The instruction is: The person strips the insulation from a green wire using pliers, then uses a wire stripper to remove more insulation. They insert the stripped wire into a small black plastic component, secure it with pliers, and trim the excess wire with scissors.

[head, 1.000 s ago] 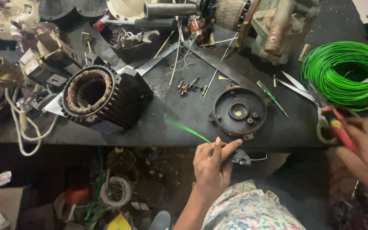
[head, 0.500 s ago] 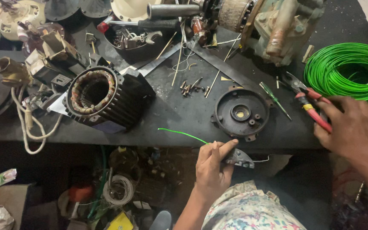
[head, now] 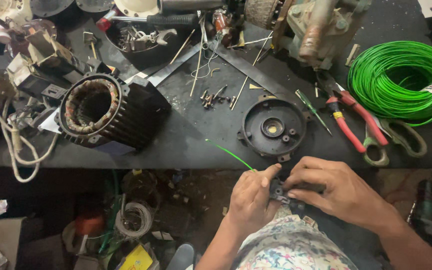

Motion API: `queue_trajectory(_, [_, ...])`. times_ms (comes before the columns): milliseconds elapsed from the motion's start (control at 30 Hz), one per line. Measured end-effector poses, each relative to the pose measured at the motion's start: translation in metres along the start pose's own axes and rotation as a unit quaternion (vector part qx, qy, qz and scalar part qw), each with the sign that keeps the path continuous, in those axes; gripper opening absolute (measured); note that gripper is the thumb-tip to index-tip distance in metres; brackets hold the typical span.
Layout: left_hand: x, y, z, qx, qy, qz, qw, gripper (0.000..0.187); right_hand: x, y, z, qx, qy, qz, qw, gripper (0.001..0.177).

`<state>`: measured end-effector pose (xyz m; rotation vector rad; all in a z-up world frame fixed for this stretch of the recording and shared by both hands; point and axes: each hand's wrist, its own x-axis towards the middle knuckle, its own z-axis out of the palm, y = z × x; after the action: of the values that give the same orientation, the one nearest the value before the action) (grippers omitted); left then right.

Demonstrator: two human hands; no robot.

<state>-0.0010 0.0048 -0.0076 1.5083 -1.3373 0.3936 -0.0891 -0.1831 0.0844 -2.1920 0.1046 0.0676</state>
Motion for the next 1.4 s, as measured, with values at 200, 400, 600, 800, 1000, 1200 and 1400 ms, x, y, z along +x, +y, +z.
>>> queue_trajectory(200, [-0.004, 0.000, 0.003, -0.018, -0.017, -0.004, 1.000, 0.122, 0.005, 0.006, -0.006, -0.018, -0.039, -0.009, 0.999, 0.022])
queue_trajectory(400, [-0.008, 0.007, 0.008, -0.040, -0.016, -0.014, 0.999, 0.122, 0.002, 0.023, -0.004, -0.007, -0.082, -0.088, 0.993, 0.019])
queue_trajectory(600, [-0.013, 0.008, 0.010, -0.051, -0.033, -0.031, 0.998, 0.125, -0.005, 0.035, 0.001, 0.012, -0.076, -0.097, 0.992, 0.014])
queue_trajectory(800, [-0.014, 0.009, 0.009, -0.067, -0.033, -0.036, 0.997, 0.123, -0.005, 0.040, -0.001, 0.028, -0.074, -0.131, 0.988, 0.015])
queue_trajectory(1000, [-0.021, 0.018, 0.005, -0.112, -0.095, -0.168, 0.975, 0.115, -0.004, 0.046, -0.002, 0.139, -0.134, -0.153, 0.969, 0.008])
queue_trajectory(1200, [-0.024, 0.019, 0.011, -0.151, -0.048, -0.130, 0.979, 0.121, -0.009, 0.050, 0.002, 0.198, -0.144, -0.100, 0.965, 0.013])
queue_trajectory(1400, [-0.022, 0.021, 0.013, -0.168, -0.048, -0.116, 0.978, 0.130, -0.014, 0.047, 0.002, 0.265, -0.154, 0.066, 0.950, 0.039])
